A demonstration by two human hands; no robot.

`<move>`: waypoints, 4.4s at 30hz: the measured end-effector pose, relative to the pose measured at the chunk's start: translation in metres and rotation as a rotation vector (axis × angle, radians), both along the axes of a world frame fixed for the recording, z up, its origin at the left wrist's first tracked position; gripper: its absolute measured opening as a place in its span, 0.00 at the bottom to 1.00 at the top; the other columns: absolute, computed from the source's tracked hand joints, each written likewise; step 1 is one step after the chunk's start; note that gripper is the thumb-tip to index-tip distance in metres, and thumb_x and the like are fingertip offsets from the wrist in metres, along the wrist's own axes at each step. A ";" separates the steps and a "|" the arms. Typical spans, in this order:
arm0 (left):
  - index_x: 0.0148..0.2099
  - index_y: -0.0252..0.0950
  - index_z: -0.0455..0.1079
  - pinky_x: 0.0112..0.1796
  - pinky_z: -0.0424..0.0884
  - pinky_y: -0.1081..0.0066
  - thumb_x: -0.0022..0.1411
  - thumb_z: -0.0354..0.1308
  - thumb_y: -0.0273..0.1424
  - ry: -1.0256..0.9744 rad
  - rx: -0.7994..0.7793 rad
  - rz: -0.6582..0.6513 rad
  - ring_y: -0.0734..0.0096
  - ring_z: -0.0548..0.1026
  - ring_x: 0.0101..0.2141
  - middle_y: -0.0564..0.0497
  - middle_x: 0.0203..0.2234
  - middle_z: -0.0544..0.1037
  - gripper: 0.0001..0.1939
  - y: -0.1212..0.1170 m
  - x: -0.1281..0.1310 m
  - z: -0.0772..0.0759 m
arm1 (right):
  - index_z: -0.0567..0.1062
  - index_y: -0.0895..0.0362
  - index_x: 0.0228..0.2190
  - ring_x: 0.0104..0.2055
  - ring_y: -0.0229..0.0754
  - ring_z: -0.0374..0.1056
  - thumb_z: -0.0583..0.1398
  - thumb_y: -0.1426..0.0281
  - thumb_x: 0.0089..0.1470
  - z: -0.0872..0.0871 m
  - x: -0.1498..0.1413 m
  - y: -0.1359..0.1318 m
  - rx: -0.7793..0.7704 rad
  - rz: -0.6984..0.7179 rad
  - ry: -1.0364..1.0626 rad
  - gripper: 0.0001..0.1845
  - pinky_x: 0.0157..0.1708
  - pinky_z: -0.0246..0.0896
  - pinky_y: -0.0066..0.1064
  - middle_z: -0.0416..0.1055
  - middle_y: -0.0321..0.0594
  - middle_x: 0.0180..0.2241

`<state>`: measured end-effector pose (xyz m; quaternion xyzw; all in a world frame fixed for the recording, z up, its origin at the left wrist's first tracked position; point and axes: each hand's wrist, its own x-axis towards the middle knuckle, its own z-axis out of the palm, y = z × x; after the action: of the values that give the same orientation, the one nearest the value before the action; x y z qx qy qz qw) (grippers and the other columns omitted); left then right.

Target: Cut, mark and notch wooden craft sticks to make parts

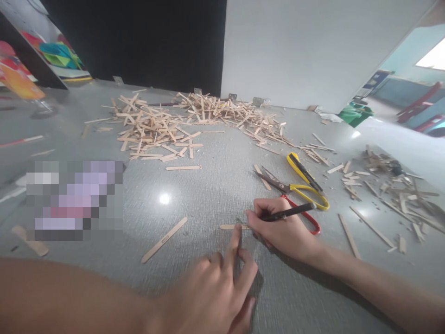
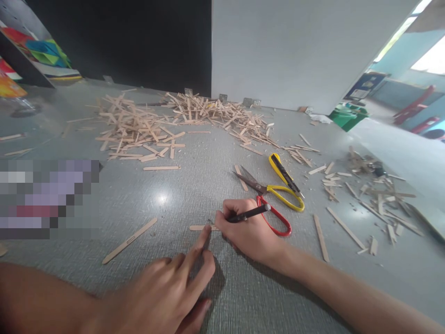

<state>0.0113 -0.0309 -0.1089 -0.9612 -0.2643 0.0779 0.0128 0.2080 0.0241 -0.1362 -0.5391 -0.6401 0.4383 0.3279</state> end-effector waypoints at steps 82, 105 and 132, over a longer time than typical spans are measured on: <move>0.58 0.23 0.72 0.21 0.79 0.63 0.66 0.55 0.35 -0.016 0.007 0.018 0.53 0.83 0.26 0.15 0.57 0.71 0.25 -0.001 0.000 0.000 | 0.68 0.55 0.17 0.10 0.29 0.53 0.69 0.59 0.57 0.007 0.004 0.004 -0.188 -0.026 0.313 0.25 0.10 0.43 0.23 0.63 0.29 0.10; 0.47 0.35 0.72 0.22 0.60 0.76 0.72 0.53 0.46 -0.693 -1.305 0.417 0.80 0.65 0.21 0.52 0.33 0.74 0.19 0.026 0.001 0.032 | 0.73 0.55 0.30 0.19 0.32 0.60 0.69 0.47 0.53 0.051 -0.020 -0.045 -0.398 -0.161 0.907 0.25 0.17 0.60 0.22 0.68 0.31 0.21; 0.34 0.38 0.62 0.34 0.65 0.68 0.70 0.51 0.41 -1.379 -0.902 0.877 0.73 0.66 0.30 0.50 0.38 0.70 0.14 0.073 -0.010 0.048 | 0.69 0.52 0.23 0.26 0.44 0.58 0.61 0.64 0.65 0.069 0.044 0.016 0.626 -0.116 -0.534 0.17 0.29 0.48 0.37 0.65 0.38 0.25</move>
<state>0.0011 0.0424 -0.0612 -0.5234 -0.4976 -0.4169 -0.5520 0.2516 0.0403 -0.0676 -0.5434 -0.7735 0.0480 0.3226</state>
